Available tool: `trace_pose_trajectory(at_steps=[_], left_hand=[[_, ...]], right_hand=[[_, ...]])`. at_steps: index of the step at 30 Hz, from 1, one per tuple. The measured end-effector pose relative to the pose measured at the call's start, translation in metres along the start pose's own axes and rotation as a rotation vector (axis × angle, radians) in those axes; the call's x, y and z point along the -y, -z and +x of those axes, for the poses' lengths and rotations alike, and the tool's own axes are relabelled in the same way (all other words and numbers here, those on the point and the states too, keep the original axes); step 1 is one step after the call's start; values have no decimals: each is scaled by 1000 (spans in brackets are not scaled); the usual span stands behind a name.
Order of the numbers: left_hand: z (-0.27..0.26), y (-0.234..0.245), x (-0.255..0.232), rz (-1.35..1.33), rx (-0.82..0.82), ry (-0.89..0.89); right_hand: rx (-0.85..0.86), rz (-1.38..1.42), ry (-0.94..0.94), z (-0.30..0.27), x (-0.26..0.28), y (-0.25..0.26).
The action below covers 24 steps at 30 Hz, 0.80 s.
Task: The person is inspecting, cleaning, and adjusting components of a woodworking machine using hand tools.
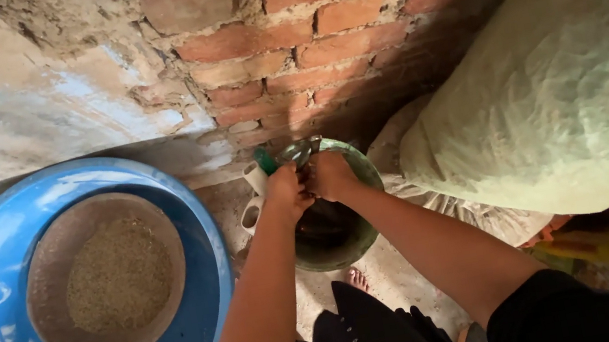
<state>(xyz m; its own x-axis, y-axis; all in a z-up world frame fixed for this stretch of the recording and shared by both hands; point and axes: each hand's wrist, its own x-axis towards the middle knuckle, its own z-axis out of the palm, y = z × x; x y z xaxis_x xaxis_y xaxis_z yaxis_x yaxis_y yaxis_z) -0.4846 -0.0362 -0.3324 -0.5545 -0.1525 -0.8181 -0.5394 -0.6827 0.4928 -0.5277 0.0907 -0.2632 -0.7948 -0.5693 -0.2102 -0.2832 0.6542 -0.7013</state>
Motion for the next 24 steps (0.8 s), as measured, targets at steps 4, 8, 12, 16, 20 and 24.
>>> trace_pose_trajectory(at_steps=[4, 8, 12, 16, 20, 24], left_hand=[[-28, -17, -14, -10, -28, 9], [-47, -26, -30, 20, -112, 49], [-23, -18, -22, -13, -124, -27], [-17, -17, -23, -40, -60, -20], [-40, -24, -33, -47, -63, -26], [-31, -20, -30, -82, 29, -44]], right_hand=[[16, -126, -43, 15, -12, -17], [143, -114, -96, 18, -4, -12], [257, 539, -257, 23, -23, -23], [226, 574, -337, 32, -28, -26], [235, 638, -341, 38, -37, -28], [267, 503, -258, 29, -16, -12]])
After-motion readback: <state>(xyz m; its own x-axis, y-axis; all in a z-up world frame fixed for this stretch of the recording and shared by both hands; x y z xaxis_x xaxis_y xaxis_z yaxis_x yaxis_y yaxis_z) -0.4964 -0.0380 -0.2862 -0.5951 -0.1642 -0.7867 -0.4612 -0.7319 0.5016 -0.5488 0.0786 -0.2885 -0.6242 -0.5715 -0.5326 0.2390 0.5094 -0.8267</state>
